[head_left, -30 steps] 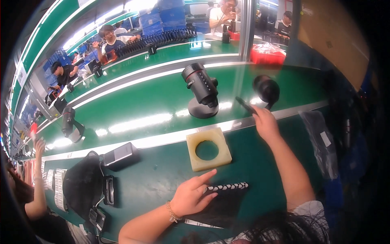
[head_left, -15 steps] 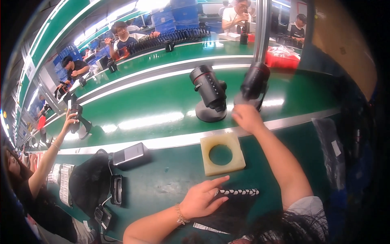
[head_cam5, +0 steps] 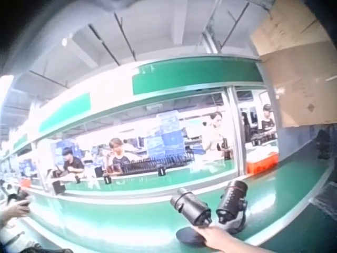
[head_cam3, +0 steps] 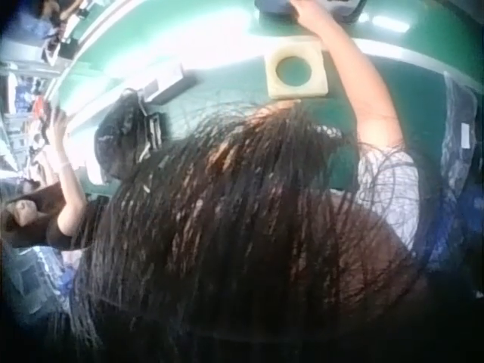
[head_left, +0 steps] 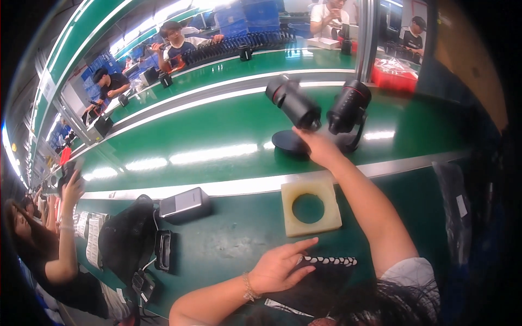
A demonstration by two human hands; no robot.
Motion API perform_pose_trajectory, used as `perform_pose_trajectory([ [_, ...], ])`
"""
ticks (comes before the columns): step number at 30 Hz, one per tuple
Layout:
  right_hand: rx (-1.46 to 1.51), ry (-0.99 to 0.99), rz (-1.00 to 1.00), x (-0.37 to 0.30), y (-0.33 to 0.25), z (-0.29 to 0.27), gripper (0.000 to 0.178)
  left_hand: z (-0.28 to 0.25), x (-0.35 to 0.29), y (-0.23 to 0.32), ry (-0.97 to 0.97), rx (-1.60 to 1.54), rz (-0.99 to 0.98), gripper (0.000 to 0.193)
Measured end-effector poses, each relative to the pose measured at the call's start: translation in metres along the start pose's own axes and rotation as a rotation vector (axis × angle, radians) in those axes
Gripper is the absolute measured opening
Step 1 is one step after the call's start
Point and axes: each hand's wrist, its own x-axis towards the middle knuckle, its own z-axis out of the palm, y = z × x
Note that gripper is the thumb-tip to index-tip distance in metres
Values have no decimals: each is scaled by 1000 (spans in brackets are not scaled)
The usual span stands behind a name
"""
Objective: The person assembles the base of an electronic device by connecting wires and tightening screws with a screwdriver at a factory workbench.
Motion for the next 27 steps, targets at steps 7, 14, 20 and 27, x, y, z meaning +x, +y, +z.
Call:
perform_pose_trajectory([
  [7, 708, -28, 198, -28, -80, -80, 31, -1, -4, 5, -34, -88, -36, 24],
  [14, 1801, 133, 335, -114, -138, -142, 33, 4, -15, 9, 3, -103, 63, 29],
  [20, 1918, 194, 482, -163, -149, -127, 38, 10, -28, 25, 71, -221, 6, 30],
  [27, 1768, 102, 484, -212, -150, -109, 47, 7, -33, 47, 89, -230, -35, 25],
])
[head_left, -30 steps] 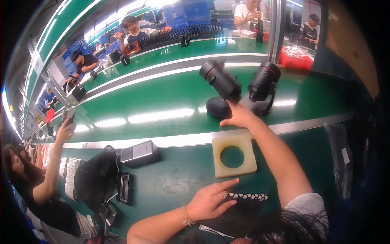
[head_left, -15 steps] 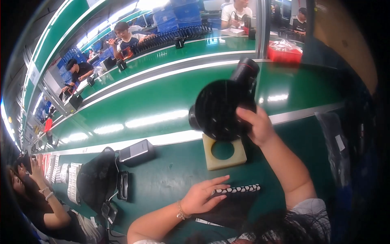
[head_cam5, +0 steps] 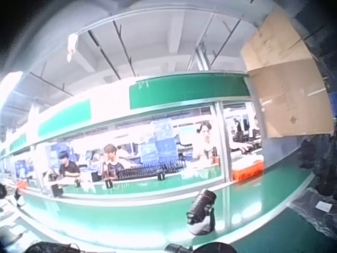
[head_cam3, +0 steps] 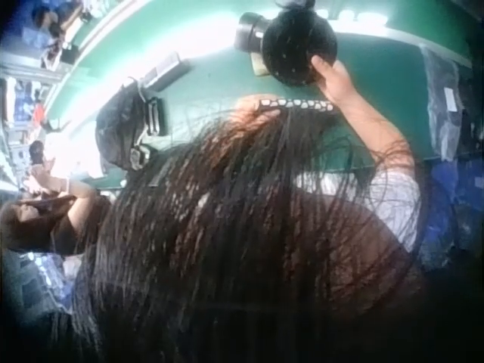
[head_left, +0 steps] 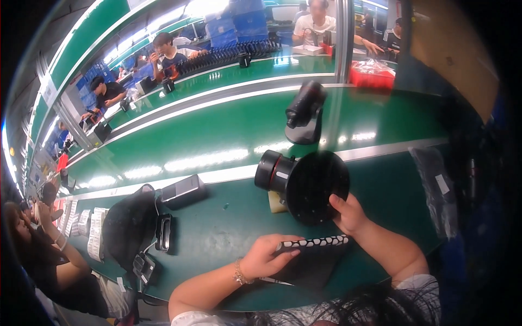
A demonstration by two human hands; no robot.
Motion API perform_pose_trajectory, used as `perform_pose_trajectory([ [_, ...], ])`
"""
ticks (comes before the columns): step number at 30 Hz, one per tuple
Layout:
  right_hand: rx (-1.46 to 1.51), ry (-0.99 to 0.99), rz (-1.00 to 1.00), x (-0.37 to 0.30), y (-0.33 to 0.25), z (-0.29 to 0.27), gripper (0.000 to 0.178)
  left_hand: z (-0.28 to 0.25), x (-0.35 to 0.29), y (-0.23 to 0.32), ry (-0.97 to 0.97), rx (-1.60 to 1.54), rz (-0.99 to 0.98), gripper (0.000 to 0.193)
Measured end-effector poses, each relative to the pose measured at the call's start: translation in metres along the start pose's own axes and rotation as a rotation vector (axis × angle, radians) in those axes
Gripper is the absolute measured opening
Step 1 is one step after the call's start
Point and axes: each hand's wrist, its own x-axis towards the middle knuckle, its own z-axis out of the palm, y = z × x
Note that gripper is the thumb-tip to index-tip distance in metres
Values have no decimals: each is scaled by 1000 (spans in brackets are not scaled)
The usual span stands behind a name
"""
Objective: The person assembles the base of an electronic device by connecting wires and tightening screws with a screwdriver at a factory workbench.
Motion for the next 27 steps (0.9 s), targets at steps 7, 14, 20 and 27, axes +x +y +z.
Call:
perform_pose_trajectory([
  [7, -138, -175, 203, -20, -7, -16, 59, 7, -7, 2, 171, -509, -285, 23],
  [14, -680, -102, -149, -54, 10, -7, 73, 16, -1, -1, 252, -692, -385, 23],
  [20, -891, -46, -404, -62, -7, 8, 19, 18, -1, 0, 168, -628, -438, 20],
  [27, -977, -108, -288, -65, -18, -1, 20, 18, -4, -2, 181, -531, -431, 7],
])
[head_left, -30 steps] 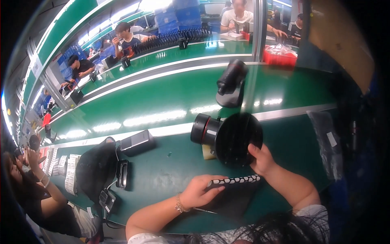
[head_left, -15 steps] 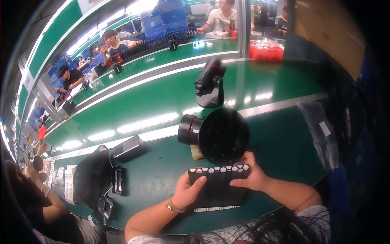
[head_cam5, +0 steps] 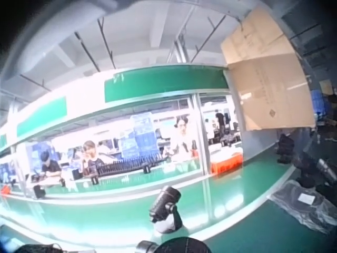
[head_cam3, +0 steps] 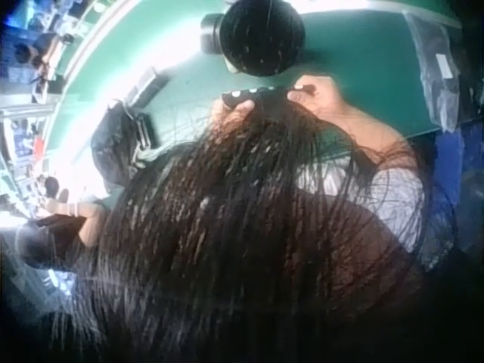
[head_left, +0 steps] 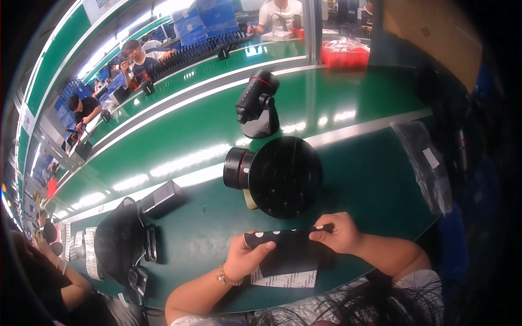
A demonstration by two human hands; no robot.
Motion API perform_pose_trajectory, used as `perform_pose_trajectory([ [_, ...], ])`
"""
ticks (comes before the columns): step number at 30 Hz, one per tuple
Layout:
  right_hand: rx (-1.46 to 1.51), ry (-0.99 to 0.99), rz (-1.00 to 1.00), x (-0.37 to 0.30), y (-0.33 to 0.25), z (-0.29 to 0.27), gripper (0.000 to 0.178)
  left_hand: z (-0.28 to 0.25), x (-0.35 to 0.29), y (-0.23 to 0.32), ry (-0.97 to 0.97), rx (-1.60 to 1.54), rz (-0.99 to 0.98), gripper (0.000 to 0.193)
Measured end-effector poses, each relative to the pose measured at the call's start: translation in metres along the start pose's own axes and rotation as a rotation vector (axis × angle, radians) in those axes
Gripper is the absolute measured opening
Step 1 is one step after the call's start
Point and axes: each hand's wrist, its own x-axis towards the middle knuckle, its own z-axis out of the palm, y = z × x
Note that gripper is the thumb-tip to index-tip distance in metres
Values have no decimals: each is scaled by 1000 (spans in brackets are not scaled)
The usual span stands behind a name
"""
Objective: The person assembles the base of an electronic device by connecting wires and tightening screws with a screwdriver at a factory workbench.
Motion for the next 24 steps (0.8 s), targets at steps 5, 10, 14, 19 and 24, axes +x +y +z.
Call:
perform_pose_trajectory([
  [5, 40, -131, -114, 11, -1, -10, 37, -2, 2, 4, -12, 110, 49, 9],
  [10, 144, -409, -93, 19, -10, -24, 56, -7, 1, 3, -129, 281, 59, 9],
  [14, 94, -568, -208, 20, -6, -24, 63, -5, 0, 6, -157, 301, 68, 9],
  [19, 146, -620, -137, 16, -3, -23, 63, -2, 2, 5, -168, 357, 102, 10],
  [24, -40, -586, -342, 18, -9, -22, 46, 1, 2, 9, -193, 424, 88, 8],
])
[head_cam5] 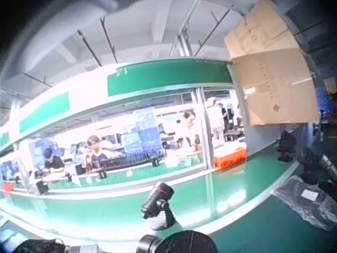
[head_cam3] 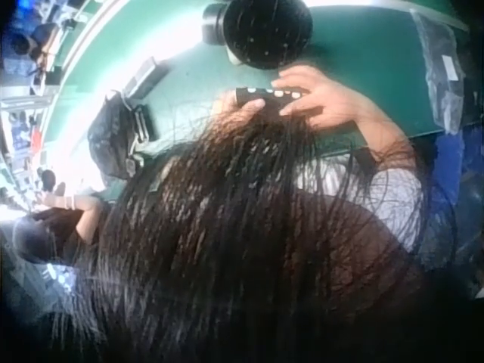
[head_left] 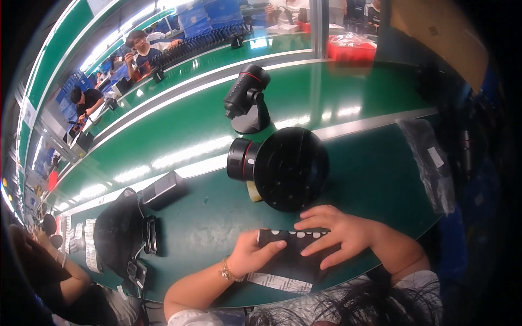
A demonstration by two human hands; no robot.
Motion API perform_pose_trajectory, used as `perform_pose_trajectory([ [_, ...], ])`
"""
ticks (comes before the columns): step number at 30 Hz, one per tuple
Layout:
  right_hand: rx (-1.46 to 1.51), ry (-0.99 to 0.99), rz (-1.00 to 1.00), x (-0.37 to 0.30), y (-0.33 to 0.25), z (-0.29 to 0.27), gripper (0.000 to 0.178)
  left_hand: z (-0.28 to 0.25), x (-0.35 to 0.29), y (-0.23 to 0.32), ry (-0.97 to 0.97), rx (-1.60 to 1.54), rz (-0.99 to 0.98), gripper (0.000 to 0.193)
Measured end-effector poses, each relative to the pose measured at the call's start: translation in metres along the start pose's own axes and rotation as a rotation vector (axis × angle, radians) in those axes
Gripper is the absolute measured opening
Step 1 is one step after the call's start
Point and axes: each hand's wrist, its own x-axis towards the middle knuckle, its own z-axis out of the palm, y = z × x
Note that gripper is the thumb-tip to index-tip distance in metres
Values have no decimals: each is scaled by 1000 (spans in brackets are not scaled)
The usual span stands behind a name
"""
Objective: The person assembles the base of an electronic device by connecting wires and tightening screws with a screwdriver at a factory workbench.
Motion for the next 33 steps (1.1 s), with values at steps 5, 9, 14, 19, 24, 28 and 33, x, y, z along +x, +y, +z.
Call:
perform_pose_trajectory([
  [5, -110, 230, -125, 5, -6, 6, 42, 5, 0, 2, 79, -22, 17, 12],
  [9, -85, 475, -56, 18, -20, 22, 47, 6, 5, 8, 34, 120, 94, 12],
  [14, -254, 560, -4, 36, -28, 38, 49, 10, 7, 0, 18, 320, 334, 8],
  [19, -175, 548, 68, 36, -32, 39, 53, 14, 6, -6, 97, 431, 487, 15],
  [24, 48, 536, 244, 36, -33, 42, 48, 13, 6, -7, 108, 509, 540, 21],
  [28, 146, 579, 224, 32, -26, 48, 43, 12, 8, -6, 129, 505, 546, 19],
  [33, -136, 423, -131, 28, -24, 42, 43, 3, 6, -10, 64, 416, 330, 14],
])
